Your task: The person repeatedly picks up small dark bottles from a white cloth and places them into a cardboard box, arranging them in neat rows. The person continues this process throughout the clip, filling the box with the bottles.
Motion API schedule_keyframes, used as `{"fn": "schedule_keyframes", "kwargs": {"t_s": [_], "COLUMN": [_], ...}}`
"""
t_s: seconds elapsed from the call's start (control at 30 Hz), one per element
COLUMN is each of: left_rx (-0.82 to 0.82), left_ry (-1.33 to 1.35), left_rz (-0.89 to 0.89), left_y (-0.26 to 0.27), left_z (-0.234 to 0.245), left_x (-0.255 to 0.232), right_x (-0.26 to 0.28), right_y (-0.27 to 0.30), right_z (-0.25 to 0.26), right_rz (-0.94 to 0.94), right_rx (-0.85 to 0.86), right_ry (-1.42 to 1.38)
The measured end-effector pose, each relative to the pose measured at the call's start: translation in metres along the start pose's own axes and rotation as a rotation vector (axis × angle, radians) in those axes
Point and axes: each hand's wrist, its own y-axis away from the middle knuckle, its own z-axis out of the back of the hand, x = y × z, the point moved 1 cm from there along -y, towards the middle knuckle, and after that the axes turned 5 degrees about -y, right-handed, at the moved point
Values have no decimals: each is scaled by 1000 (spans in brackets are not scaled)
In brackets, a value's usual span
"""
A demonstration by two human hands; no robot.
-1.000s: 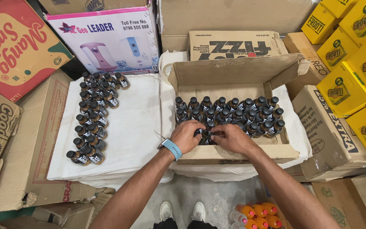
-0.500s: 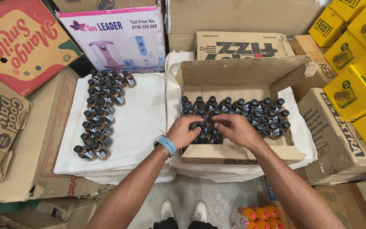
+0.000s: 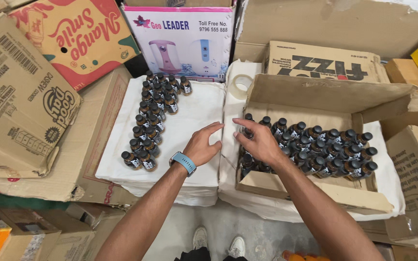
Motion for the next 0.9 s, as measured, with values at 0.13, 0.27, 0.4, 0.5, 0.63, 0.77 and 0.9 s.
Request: {"fn": "schedule_keyframes", "kwargs": {"t_s": [0.13,0.27,0.4,0.5,0.63,0.77,0.9], "left_rx": [-33,-63,-79,-112,-117,-106,-116], "left_ry": [1,36,121,204,257,350,437], "left_rz": [65,177,308,331,381,431,476], "left_y": [7,6,-3,-16,-37,-54,-75], "left_z": [28,52,67,75,93,111,117], "left_x": [19,50,86,111,129,136,157], "right_x": [7,10,0,-15,-18,-7,10], "right_y": [-30,-65,-102,-130,-162,-185,-205], "right_z": [-30,-65,-104,-133,-165,-190,-205], "right_rz": [16,-39,-71,-91,-137,-158,-145], "right_rx": [19,66,118,127,138,132,108], "right_ry": [-80,-91,-97,-126,-124,-122,-87]}}
